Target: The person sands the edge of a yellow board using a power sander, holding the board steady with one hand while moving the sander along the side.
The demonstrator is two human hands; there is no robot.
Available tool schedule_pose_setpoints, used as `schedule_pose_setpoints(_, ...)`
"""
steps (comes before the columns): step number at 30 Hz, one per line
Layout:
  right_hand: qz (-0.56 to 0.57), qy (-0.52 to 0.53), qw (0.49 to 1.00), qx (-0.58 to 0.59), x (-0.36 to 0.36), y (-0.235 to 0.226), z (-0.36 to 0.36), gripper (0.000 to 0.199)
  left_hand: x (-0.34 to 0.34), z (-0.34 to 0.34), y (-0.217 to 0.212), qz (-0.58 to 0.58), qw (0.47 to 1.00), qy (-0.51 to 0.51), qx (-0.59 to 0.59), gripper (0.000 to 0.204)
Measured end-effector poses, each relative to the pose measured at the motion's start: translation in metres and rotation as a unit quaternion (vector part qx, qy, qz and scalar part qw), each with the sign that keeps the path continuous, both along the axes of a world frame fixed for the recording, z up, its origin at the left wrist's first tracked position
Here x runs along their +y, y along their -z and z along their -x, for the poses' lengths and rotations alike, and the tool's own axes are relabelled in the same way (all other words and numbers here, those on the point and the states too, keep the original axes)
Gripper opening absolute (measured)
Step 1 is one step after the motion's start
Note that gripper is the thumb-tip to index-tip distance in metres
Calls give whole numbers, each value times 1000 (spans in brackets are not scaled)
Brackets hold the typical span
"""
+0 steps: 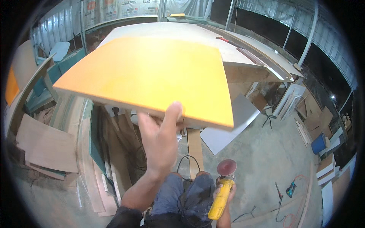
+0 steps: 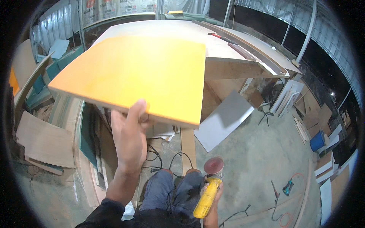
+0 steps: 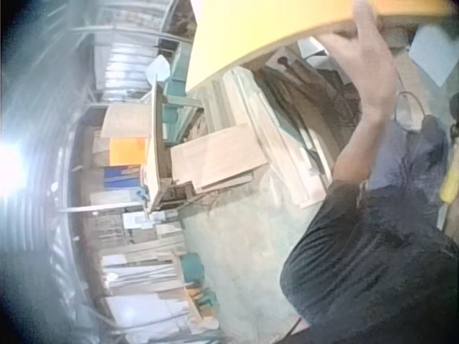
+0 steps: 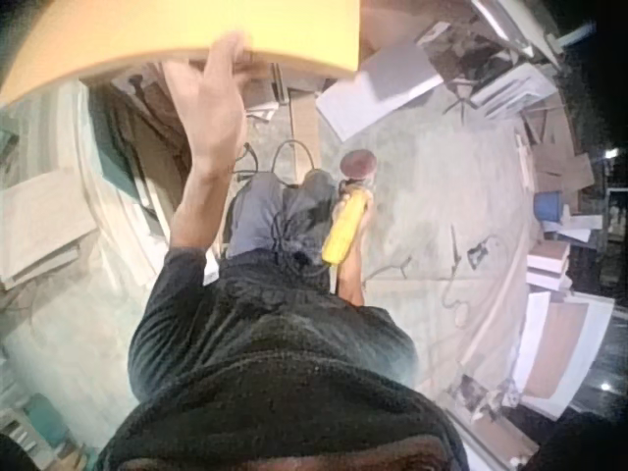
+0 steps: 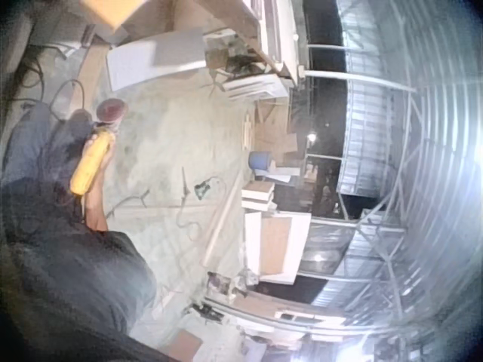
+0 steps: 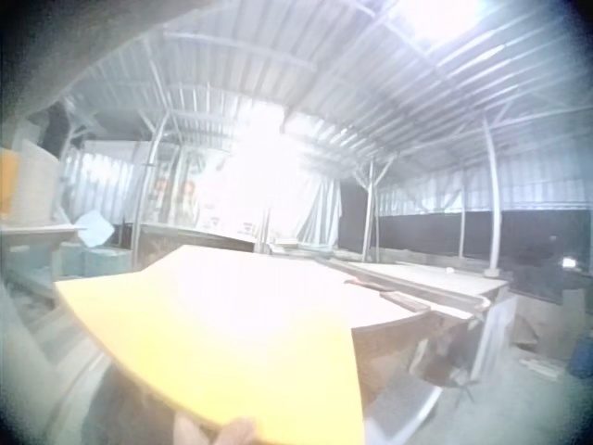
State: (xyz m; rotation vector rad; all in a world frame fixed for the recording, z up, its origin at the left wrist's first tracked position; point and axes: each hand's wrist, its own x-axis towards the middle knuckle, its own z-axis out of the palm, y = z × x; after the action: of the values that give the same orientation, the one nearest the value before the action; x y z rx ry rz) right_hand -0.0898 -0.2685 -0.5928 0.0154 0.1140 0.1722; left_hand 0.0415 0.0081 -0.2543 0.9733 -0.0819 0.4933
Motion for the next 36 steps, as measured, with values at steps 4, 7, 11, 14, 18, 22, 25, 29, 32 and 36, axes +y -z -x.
schedule_pose_setpoints(4,-57,-16,998,39,4,-50,13,90,10,11,7,-14,995,54,79,49)
schedule_pose_setpoints(7,-45,-13,999,25,17,-103,23,93,24,23,-3,-32,985,84,146,56)
schedule_pose_setpoints(11,-62,24,996,51,31,-172,50,98,46,26,-10,56,973,97,201,60)
schedule_pose_setpoints(14,-2,11,997,73,22,-235,64,95,80,25,-29,210,938,97,260,57)
schedule_pose_setpoints(18,-39,-1,994,98,23,-326,59,90,116,-15,-45,244,930,126,245,49)
schedule_pose_setpoints(22,-36,11,995,96,20,-406,41,82,122,-36,-44,259,915,77,299,46)
schedule_pose_setpoints(25,-59,-11,997,58,0,-446,4,77,119,-33,-81,281,912,83,286,51)
schedule_pose_setpoints(29,-126,-78,988,41,-49,-486,-71,66,123,-33,-96,268,918,105,273,55)
schedule_pose_setpoints(32,7,-142,989,-34,-112,-480,-162,58,99,-40,-165,199,931,48,303,55)
schedule_pose_setpoints(36,22,-166,986,-14,-134,-493,-315,53,90,-34,-213,205,940,-36,271,52)
